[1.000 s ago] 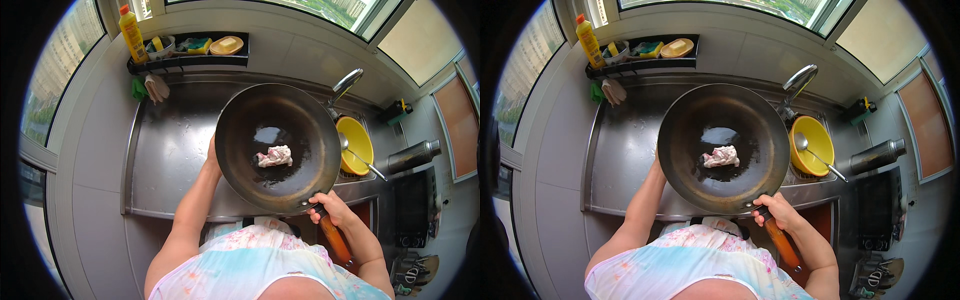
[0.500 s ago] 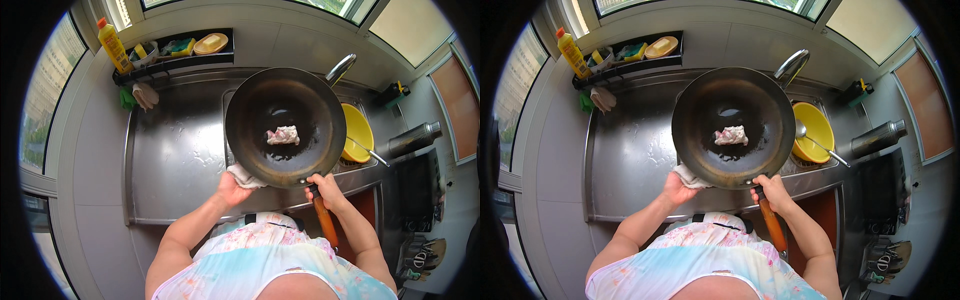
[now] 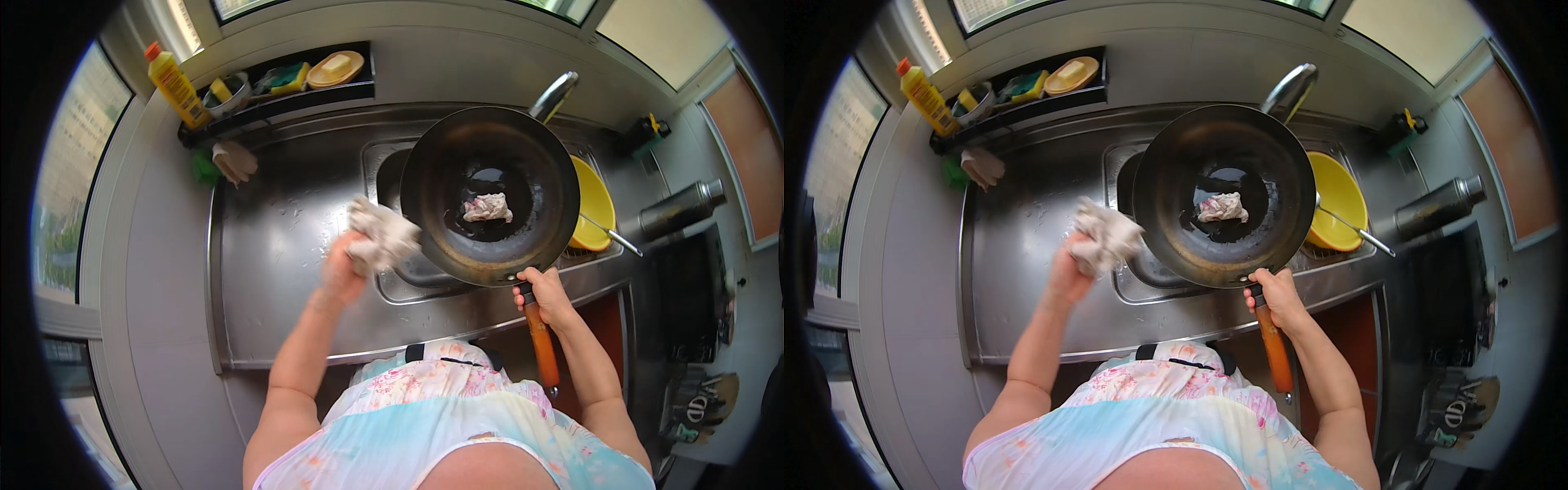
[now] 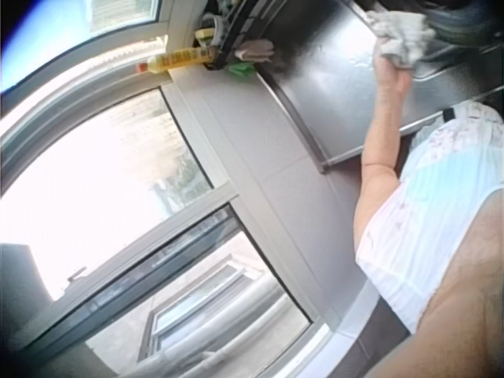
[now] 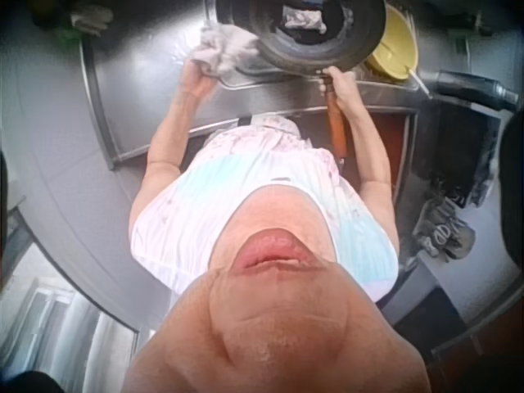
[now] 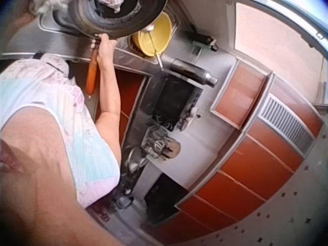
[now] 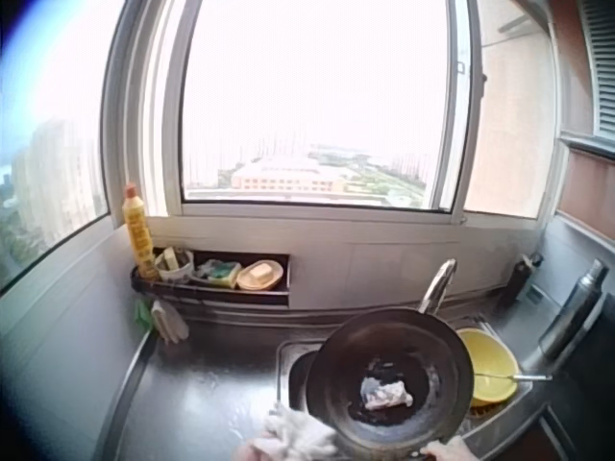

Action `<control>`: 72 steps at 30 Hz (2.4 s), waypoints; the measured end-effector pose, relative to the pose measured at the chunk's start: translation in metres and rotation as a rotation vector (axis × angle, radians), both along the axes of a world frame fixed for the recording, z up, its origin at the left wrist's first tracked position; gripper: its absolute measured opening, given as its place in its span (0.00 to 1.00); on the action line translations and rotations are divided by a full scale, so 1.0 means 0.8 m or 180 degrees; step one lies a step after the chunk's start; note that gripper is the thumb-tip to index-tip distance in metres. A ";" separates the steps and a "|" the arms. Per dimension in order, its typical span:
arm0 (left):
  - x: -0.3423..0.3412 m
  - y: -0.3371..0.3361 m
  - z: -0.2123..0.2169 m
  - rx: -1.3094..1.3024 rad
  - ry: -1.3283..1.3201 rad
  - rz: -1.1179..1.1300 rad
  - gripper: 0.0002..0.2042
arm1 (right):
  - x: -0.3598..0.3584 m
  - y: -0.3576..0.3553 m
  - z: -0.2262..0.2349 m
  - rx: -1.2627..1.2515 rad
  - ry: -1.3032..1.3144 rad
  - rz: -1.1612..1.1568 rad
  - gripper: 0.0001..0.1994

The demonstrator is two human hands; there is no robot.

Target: The person washes a wok, a ladle, and a pot lid in the kitchen sink using a cloth and running water. They scrub the interior and exterior of the wok, rinse it thoroughly, and then wipe it dry with a cloth. The person also washes the ladle and the pot lid, placing them aside after cleaning.

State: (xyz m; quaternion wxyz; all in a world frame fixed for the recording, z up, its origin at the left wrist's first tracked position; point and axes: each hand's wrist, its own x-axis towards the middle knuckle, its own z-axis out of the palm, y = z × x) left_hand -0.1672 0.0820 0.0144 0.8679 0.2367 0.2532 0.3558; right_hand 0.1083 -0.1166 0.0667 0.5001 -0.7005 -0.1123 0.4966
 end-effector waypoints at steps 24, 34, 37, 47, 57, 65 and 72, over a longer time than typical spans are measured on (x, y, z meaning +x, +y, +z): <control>0.366 -0.241 0.056 0.4938 0.2428 0.0439 0.12 | 0.124 -0.537 0.110 0.0684 0.1163 -0.2294 0.06; 0.522 -0.807 0.119 0.5292 0.1130 -0.0854 0.16 | 0.038 -1.083 0.137 0.0959 0.0991 -0.3729 0.06; 0.550 -0.948 0.113 0.5431 0.1128 -0.1515 0.17 | -0.002 -1.221 0.147 0.1042 0.0806 -0.4156 0.06; 0.682 -1.320 0.093 0.6220 -0.0073 -0.1769 0.14 | -0.015 -1.586 0.086 0.1769 0.0766 -0.5678 0.05; 0.891 -1.696 0.153 0.4879 0.0038 -0.1924 0.18 | 0.114 -1.969 0.091 0.2203 0.0596 -0.6396 0.07; 0.983 -1.947 0.229 0.5071 -0.0090 -0.1708 0.17 | 0.229 -2.275 0.127 0.2320 0.0591 -0.6176 0.09; 0.953 -2.101 0.222 0.4806 0.0409 -0.1337 0.17 | 0.341 -2.541 0.133 0.2459 0.0657 -0.5544 0.10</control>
